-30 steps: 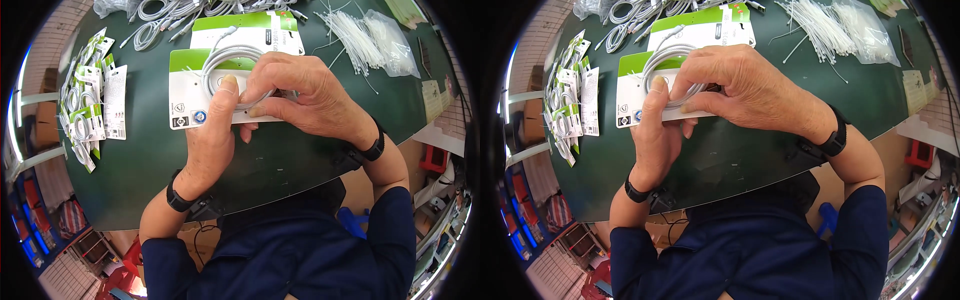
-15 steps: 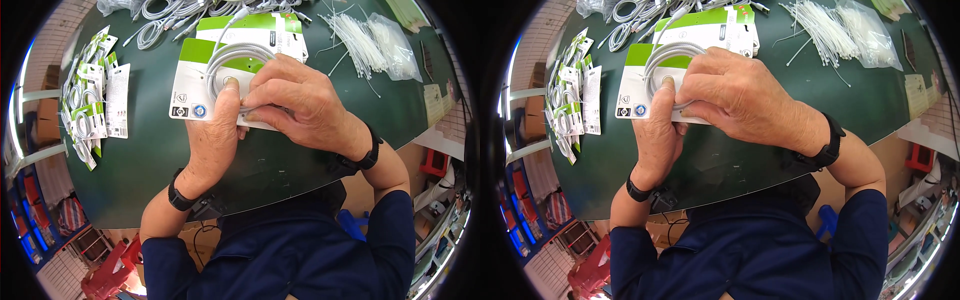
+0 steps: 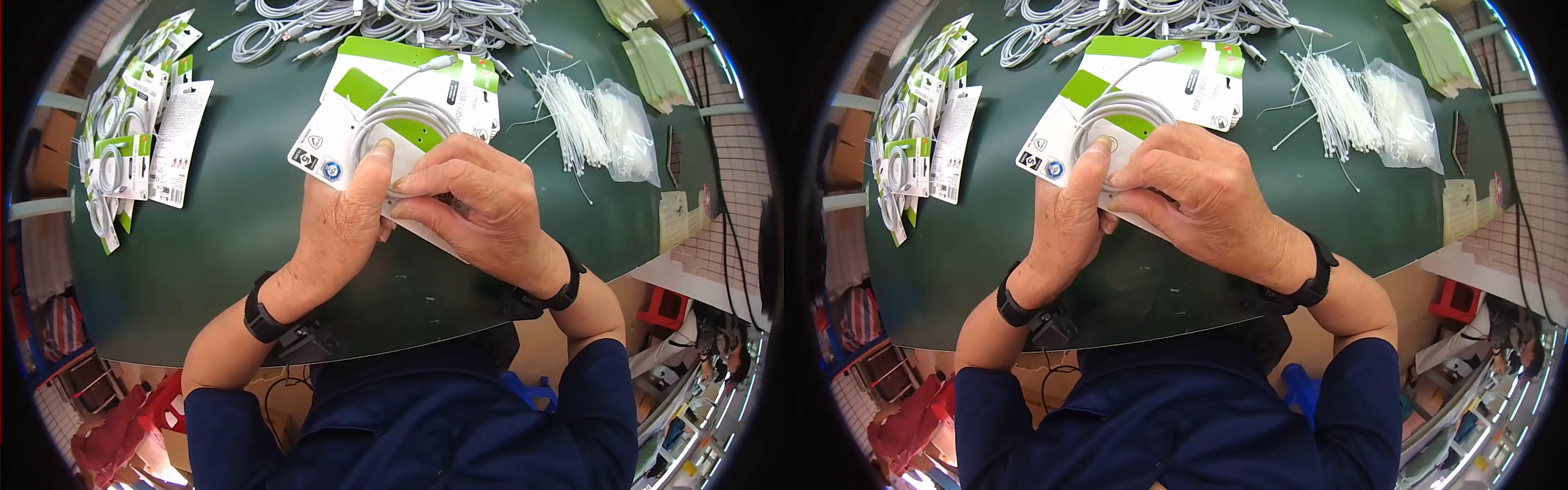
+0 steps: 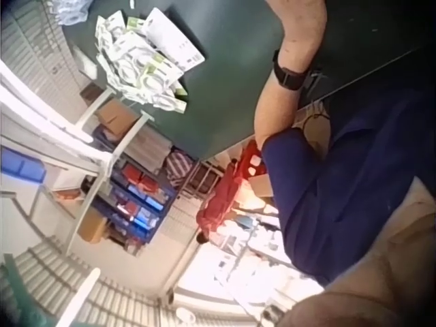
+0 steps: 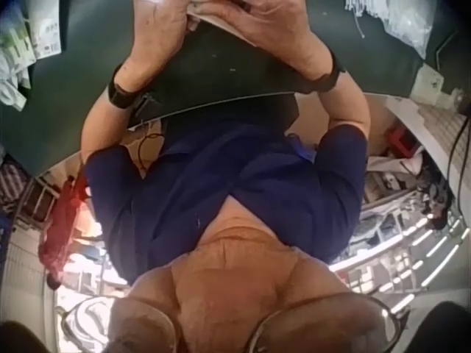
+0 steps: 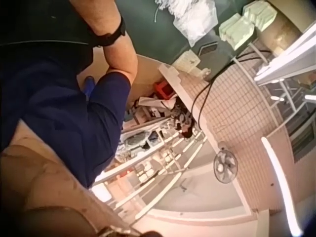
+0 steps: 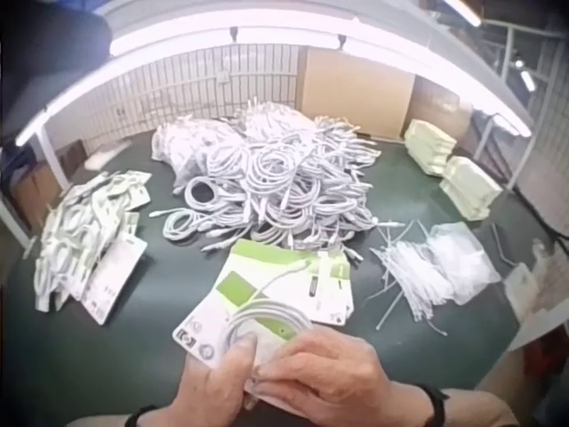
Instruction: The person packages a USB cable by placing it onto a card, threading a zip tie through the holes, and pulling it tight. They repeat this process with another cable and card before stacking the finished packages and setting them aside.
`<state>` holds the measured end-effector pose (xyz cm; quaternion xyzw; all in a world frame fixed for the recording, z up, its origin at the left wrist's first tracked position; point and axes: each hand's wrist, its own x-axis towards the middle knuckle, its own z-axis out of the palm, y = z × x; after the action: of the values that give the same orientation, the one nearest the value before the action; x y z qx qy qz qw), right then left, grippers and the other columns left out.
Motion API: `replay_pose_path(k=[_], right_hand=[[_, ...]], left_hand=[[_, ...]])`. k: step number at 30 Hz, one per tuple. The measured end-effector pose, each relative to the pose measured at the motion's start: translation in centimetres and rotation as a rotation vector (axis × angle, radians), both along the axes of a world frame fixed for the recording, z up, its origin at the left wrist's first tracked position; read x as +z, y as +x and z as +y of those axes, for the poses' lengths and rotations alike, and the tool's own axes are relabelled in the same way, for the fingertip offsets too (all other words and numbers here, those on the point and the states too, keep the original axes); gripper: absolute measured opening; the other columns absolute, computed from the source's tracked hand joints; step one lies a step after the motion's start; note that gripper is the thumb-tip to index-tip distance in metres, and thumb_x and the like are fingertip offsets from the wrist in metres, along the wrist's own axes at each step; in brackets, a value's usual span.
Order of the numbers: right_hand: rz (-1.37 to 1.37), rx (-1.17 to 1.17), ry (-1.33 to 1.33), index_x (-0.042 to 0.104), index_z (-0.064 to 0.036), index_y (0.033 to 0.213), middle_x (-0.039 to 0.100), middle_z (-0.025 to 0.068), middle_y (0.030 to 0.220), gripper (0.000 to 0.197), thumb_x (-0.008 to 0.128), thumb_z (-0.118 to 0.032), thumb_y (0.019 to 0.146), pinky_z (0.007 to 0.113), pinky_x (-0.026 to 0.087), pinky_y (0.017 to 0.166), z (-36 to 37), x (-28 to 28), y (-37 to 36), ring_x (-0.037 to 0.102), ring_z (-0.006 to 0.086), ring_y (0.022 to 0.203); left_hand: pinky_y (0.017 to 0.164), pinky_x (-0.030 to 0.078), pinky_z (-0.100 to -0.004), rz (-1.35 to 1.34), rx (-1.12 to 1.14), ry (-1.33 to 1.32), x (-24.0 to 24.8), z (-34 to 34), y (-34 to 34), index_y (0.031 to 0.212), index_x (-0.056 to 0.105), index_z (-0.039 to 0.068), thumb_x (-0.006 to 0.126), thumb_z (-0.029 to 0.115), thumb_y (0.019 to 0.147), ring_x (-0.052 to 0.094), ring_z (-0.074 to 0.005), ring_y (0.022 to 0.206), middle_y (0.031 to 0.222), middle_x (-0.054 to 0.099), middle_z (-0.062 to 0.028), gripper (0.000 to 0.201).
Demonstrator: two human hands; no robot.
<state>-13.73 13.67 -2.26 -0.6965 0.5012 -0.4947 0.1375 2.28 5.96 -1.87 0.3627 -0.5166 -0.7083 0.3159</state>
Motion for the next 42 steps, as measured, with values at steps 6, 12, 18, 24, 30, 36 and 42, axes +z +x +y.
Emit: replay_pose_path(k=[6,12,18,24,30,36,42], right_hand=[[-0.002,-0.007,-0.007,0.074,-0.0043,0.098,0.07,0.0079,0.093,0.027,0.088,-0.001,0.075,0.028,0.056,0.064,-0.2,-0.5,0.0,0.068,0.0172,0.075],[0.029,-0.005,-0.091,0.072,-0.0039,0.099,0.07,0.0103,0.101,0.03,0.087,0.0,0.074,0.03,0.058,0.069,-0.5,-0.5,-0.3,0.07,0.0203,0.084],[0.102,-0.007,-0.187,0.072,-0.0034,0.1,0.071,0.0127,0.108,0.03,0.087,0.001,0.074,0.032,0.059,0.073,-0.6,0.7,-1.3,0.071,0.0242,0.089],[0.185,-0.27,-0.213,0.073,-0.0017,0.099,0.073,0.0123,0.1,0.027,0.083,0.005,0.075,0.031,0.056,0.071,0.0,2.1,-6.6,0.069,0.0225,0.085],[0.135,-0.495,0.293,0.074,-0.0012,0.095,0.073,0.0091,0.091,0.021,0.081,0.003,0.075,0.029,0.053,0.066,1.0,2.5,-14.2,0.065,0.0204,0.075],[0.359,-0.448,0.479,0.077,-0.0049,0.093,0.07,0.0065,0.089,0.021,0.082,-0.007,0.073,0.035,0.054,0.074,2.3,1.8,-15.6,0.063,0.0227,0.083],[0.609,-0.42,0.654,0.077,-0.0071,0.091,0.069,0.0072,0.094,0.02,0.082,-0.013,0.073,0.039,0.053,0.082,1.4,1.1,-14.3,0.064,0.0283,0.095]], left_hand=[[0.04,0.044,-0.0224,-0.029,-0.017,-0.029,-0.2,-0.5,-0.1,0.122,0.055,-0.003,0.059,0.014,0.097,0.055,-0.0079,0.053,0.088,0.063,-0.0069,0.031],[0.04,0.044,-0.0226,-0.059,-0.005,-0.099,0.2,-0.7,-0.4,0.122,0.056,-0.003,0.062,0.01,0.095,0.056,-0.0076,0.053,0.085,0.063,-0.0062,0.031],[0.04,0.045,-0.0221,-0.05,0.058,-0.112,0.2,-0.9,-0.6,0.125,0.055,-0.004,0.063,0.011,0.095,0.056,-0.0073,0.054,0.089,0.065,-0.0072,0.035],[0.039,0.044,-0.0217,0.037,0.055,-0.125,0.2,-1.1,-0.9,0.127,0.055,-0.003,0.064,0.011,0.096,0.057,-0.0073,0.055,0.091,0.065,-0.0074,0.035],[0.038,0.038,-0.0193,0.028,0.161,-0.154,-0.1,-2.4,0.6,0.13,0.054,-0.001,0.065,0.014,0.098,0.057,-0.0061,0.057,0.097,0.066,-0.0077,0.037],[0.037,0.036,-0.0186,0.013,0.185,-0.135,-1.3,-3.5,1.2,0.13,0.053,-0.001,0.064,0.014,0.098,0.055,-0.0047,0.058,0.097,0.065,-0.0068,0.037],[0.038,0.036,-0.0187,0.037,0.209,-0.112,-0.7,-3.7,0.8,0.13,0.052,0.0,0.063,0.013,0.099,0.054,-0.0042,0.057,0.096,0.065,-0.0064,0.036]])
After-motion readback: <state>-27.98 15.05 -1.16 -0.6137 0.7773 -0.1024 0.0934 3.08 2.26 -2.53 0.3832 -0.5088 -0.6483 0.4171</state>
